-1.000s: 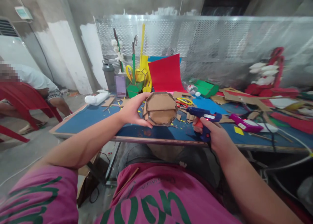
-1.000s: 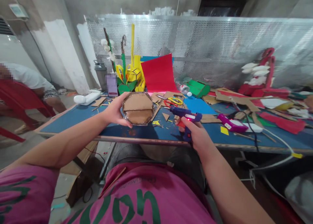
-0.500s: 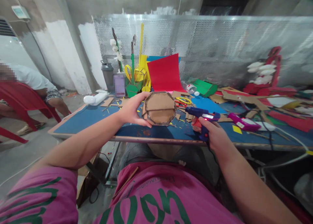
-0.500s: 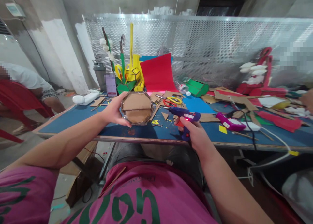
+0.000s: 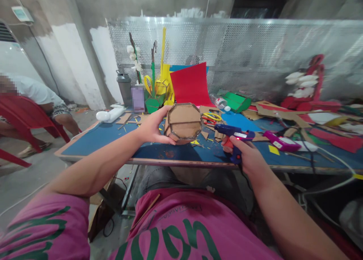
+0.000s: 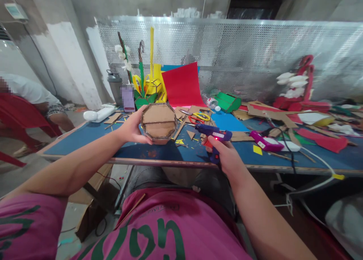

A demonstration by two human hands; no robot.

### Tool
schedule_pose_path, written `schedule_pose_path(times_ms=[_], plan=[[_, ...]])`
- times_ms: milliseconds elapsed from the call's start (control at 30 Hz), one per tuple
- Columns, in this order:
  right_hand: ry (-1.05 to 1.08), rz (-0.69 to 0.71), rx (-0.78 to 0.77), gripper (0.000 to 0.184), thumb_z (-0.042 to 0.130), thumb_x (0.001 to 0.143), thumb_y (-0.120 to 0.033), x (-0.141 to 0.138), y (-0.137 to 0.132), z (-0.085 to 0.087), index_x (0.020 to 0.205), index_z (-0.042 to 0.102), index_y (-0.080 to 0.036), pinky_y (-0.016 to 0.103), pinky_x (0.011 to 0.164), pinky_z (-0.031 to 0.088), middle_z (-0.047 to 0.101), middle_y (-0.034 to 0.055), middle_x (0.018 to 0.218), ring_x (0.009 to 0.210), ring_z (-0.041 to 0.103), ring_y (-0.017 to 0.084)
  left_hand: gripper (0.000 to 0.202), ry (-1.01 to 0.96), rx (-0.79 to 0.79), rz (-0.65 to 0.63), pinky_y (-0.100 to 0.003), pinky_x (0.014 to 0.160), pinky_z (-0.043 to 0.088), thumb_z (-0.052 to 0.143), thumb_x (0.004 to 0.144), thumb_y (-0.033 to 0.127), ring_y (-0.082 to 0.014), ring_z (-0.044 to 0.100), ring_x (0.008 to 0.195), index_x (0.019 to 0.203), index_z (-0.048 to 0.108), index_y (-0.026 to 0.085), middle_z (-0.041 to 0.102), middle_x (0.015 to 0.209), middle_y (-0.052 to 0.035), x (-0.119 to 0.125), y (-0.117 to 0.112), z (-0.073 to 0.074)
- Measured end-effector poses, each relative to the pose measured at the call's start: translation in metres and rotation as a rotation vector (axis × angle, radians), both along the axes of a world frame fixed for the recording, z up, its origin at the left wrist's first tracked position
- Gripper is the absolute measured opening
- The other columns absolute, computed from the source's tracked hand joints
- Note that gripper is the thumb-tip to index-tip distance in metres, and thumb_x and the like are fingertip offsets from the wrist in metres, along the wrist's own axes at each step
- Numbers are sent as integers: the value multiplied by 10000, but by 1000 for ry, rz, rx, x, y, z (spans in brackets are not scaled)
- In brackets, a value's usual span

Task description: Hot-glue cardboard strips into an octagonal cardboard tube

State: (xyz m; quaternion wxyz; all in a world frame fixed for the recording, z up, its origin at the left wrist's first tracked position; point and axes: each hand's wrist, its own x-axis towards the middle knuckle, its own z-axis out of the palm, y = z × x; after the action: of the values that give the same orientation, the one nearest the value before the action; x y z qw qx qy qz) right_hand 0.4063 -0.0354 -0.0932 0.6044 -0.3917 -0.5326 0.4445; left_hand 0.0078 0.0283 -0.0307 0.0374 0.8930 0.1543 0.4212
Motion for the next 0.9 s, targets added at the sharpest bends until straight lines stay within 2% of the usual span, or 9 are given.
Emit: schedule_pose_path(times_ms=[167, 300, 367, 467, 667, 900], plan=[[-20, 0, 9, 472, 1000, 847, -704, 0, -3, 0, 833, 857, -254, 337, 540, 465, 618, 3, 653, 621, 561, 188, 1437, -3, 13, 8, -674, 1322, 610, 969, 688, 1014, -540, 704, 1584, 1828, 490, 282, 698, 1704, -252, -1, 2, -1], [-14, 4, -2, 479, 1018, 833, -705, 0, -4, 3, 826, 868, -250, 326, 517, 418, 700, 28, 727, 624, 556, 171, 1357, -6, 40, 1, -650, 1302, 625, 981, 740, 967, -525, 723, 1558, 1817, 509, 289, 703, 1702, -235, -3, 5, -3], [-4, 9, 6, 480, 1037, 818, -702, -1, -5, 5, 826, 872, -252, 329, 529, 431, 736, 35, 772, 636, 557, 164, 1344, -5, 47, 0, -642, 1287, 633, 973, 751, 968, -523, 735, 1537, 1814, 516, 283, 712, 1689, -234, -4, 7, -4], [0, 19, 12, 472, 1051, 809, -694, -2, -6, 7, 831, 878, -255, 334, 561, 467, 750, 31, 784, 643, 565, 160, 1393, -6, 45, 19, -634, 1291, 626, 976, 741, 973, -530, 723, 1549, 1834, 493, 258, 690, 1712, -258, -5, 10, -6], [9, 28, 13, 465, 1036, 836, -674, -2, -8, 7, 827, 879, -237, 325, 560, 451, 765, 36, 793, 637, 563, 151, 1429, -21, 7, 15, -626, 1313, 615, 1021, 697, 952, -538, 697, 1581, 1818, 521, 219, 671, 1734, -286, -7, 11, -8], [3, 39, 7, 512, 1073, 757, -721, -3, -7, 10, 816, 881, -250, 320, 563, 439, 791, 42, 809, 634, 564, 150, 1430, 1, -2, 39, -625, 1381, 567, 1031, 722, 920, -549, 643, 1648, 1839, 497, 205, 633, 1785, -284, -8, 8, -5]])
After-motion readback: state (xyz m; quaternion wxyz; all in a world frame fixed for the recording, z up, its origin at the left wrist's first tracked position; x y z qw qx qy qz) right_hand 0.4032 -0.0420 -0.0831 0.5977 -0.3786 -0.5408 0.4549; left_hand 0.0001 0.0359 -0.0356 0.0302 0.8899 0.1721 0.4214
